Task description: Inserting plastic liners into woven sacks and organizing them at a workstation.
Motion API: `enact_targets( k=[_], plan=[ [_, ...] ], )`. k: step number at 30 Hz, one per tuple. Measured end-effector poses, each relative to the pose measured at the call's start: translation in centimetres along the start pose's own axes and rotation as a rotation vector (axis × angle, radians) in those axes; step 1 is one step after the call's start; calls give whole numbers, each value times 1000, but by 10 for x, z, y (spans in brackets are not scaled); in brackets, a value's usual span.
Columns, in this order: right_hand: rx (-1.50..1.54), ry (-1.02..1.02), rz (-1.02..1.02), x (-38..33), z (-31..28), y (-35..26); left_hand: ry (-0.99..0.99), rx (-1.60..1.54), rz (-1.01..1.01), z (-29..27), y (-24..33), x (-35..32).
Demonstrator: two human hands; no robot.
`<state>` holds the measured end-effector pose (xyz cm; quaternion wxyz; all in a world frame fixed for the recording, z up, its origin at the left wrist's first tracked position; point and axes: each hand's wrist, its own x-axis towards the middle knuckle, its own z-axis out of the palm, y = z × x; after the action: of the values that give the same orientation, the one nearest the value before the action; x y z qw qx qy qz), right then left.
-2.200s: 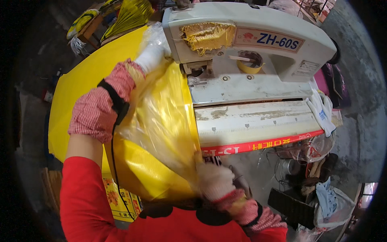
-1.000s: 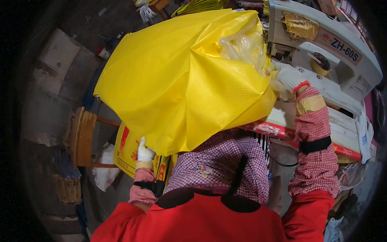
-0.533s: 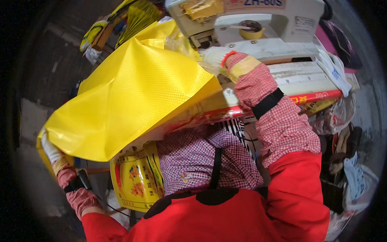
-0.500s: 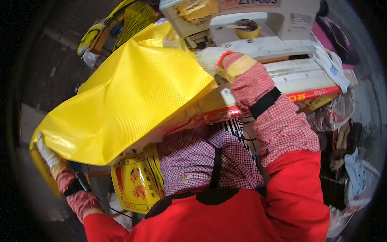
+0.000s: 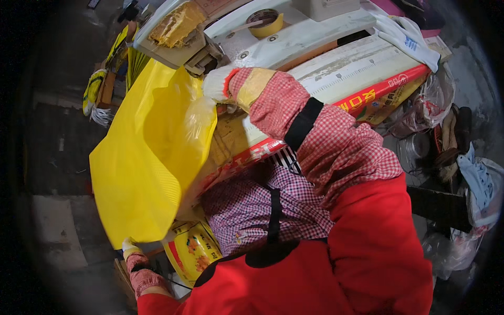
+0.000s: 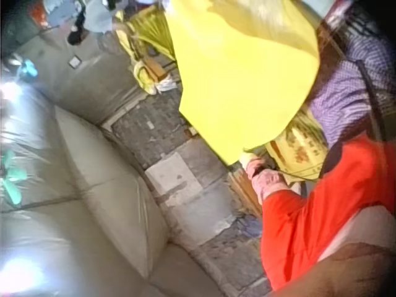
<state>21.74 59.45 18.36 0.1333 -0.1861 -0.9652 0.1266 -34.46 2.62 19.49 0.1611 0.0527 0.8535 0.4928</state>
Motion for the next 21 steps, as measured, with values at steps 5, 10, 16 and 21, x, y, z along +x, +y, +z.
enact_targets(
  k=[5,10,16,21],
  plan=[
    [-165,-135,36,1,15,13,407,404,387,112,130,-31],
    [-111,-166,86,-13,11,21,-344,240,1289,330,308,-253],
    [537,-208,349,-22,-7,3,-1395,974,2123,443,338,-393],
    [89,-88,48,-14,14,14,-1620,2360,1191,443,336,-428]
  ],
)
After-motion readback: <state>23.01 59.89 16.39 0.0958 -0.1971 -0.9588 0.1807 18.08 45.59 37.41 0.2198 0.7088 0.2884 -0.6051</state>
